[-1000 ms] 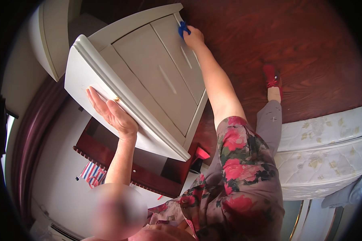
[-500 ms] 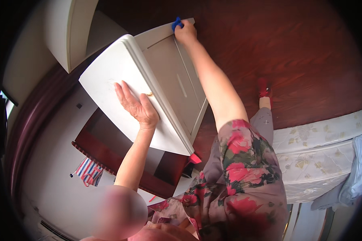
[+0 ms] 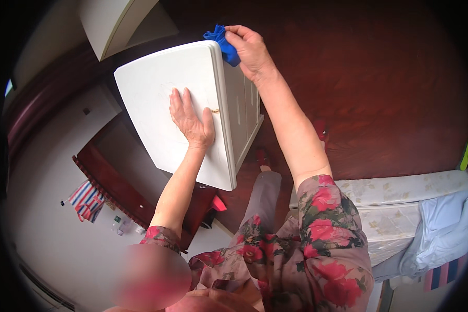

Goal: Wiping down a white side table and a desk with a blue cloth.

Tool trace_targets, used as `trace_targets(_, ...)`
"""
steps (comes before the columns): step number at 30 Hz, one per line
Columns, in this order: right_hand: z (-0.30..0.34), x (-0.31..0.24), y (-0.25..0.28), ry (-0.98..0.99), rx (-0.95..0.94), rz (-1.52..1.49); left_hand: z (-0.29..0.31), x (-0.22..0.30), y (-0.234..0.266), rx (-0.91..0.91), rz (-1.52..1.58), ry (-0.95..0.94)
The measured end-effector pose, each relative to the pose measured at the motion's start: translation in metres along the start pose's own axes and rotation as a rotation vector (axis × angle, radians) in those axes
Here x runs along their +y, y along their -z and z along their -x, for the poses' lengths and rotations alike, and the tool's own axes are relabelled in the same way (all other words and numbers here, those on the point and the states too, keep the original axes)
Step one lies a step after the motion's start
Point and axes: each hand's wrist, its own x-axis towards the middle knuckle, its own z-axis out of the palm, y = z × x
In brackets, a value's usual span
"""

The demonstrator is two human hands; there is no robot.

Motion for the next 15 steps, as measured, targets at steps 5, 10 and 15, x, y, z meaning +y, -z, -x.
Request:
trace_targets(5,0.018,-0.009,-0.025,0.031,0.133,0.272,0.000,-0.001,0.003,-0.008,-0.008,0.031)
trace_targets(10,0.086,0.031,-0.052,0.462,0.391,1.041,0.001,0.000,0.009,0.018,-0.021,0.021)
trace_targets(15,0.162,0.085,-0.049,0.374,0.485,1.058,0.001,0.001,0.002,0.033,0.013,0.040)
